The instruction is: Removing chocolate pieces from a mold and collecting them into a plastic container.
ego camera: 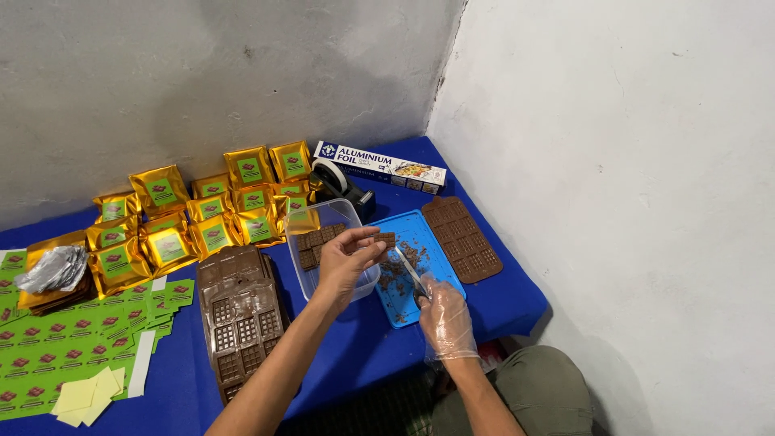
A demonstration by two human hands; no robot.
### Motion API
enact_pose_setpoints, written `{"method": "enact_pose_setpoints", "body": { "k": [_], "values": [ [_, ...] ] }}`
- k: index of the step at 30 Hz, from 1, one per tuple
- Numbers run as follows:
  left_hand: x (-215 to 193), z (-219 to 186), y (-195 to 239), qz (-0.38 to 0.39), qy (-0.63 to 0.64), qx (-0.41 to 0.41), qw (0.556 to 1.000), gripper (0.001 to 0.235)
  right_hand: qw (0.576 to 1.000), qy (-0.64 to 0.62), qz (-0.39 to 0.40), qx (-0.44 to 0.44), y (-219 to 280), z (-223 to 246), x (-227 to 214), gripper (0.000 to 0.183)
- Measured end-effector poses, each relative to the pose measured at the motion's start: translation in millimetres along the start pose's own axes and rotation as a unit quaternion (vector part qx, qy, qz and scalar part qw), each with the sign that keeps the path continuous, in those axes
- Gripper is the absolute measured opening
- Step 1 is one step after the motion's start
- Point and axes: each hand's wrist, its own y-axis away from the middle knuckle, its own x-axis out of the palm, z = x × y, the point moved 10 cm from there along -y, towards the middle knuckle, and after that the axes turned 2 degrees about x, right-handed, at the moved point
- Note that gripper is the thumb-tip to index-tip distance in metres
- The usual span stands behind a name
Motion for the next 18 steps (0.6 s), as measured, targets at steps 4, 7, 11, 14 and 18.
{"method": "enact_pose_setpoints", "body": {
  "k": [4, 7, 11, 14, 18],
  "values": [
    [1, -11, 5, 0.001, 0.004, 0.014, 1.0, 0.027, 1.0, 0.002, -0.004, 0.003, -5, 10, -4, 0.039],
    [3, -23, 14, 0.001, -0.012, 0.009, 1.0, 0.028, 0.999, 0.033, 0.014, 0.033, -6, 14, -4, 0.04],
    [-4, -24, 15, -0.014, -0.022, 0.011, 1.0, 0.023, 0.994, 0.084, 0.029, 0.064, -6, 7, 3, 0.027],
    [-11, -24, 16, -0.027, -0.019, 0.007, 0.999, 0.024, 0.995, 0.082, 0.015, 0.054, -6, 3, 5, 0.034],
    [-18, -23, 15, -0.03, -0.01, 0.007, 0.999, 0.025, 0.995, 0.073, 0.002, 0.063, -6, 4, 0, 0.037]
  ]
}}
